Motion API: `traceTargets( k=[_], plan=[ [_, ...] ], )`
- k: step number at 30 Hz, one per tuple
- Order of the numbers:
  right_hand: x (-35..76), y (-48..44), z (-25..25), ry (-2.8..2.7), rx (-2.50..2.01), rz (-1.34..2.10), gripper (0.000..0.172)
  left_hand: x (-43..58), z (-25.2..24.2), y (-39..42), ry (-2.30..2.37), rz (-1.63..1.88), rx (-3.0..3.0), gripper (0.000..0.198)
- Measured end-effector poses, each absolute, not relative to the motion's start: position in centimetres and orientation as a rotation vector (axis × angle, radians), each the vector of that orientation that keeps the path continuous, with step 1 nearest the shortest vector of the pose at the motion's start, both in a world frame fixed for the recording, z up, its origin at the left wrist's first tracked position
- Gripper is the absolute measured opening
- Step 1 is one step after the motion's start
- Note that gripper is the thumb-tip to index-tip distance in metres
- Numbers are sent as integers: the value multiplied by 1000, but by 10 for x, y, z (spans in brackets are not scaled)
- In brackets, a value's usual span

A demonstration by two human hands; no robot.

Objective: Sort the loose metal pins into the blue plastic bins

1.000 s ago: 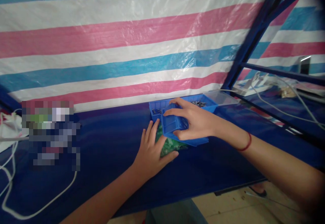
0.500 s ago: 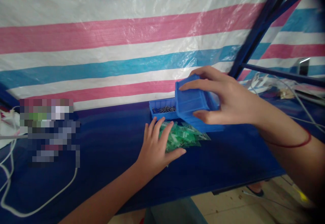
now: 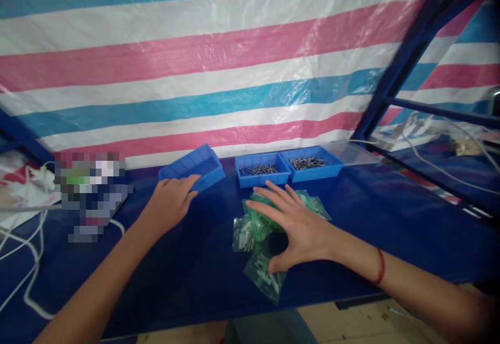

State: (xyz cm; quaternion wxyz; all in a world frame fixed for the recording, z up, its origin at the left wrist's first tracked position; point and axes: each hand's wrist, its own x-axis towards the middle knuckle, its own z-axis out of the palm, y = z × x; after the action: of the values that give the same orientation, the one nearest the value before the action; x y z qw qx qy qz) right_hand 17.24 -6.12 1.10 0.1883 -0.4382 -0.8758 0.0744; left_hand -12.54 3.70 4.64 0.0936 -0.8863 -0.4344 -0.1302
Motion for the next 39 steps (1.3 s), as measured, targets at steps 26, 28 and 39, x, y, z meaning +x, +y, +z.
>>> traceTargets(
  k=[26,28,39],
  plan=[
    [201,-62,-8,-2515,-1395,109,107,-78,33,13,-883,-580,-3151,73],
    [204,-60,-14,-2506,-1452,113,102,-58,19,-6,-815,-471,-3273,99],
    [186,-56,-18,-2206,-1357,199,36,-31,-11,-6,-1174,-737,-3072,46]
  ],
)
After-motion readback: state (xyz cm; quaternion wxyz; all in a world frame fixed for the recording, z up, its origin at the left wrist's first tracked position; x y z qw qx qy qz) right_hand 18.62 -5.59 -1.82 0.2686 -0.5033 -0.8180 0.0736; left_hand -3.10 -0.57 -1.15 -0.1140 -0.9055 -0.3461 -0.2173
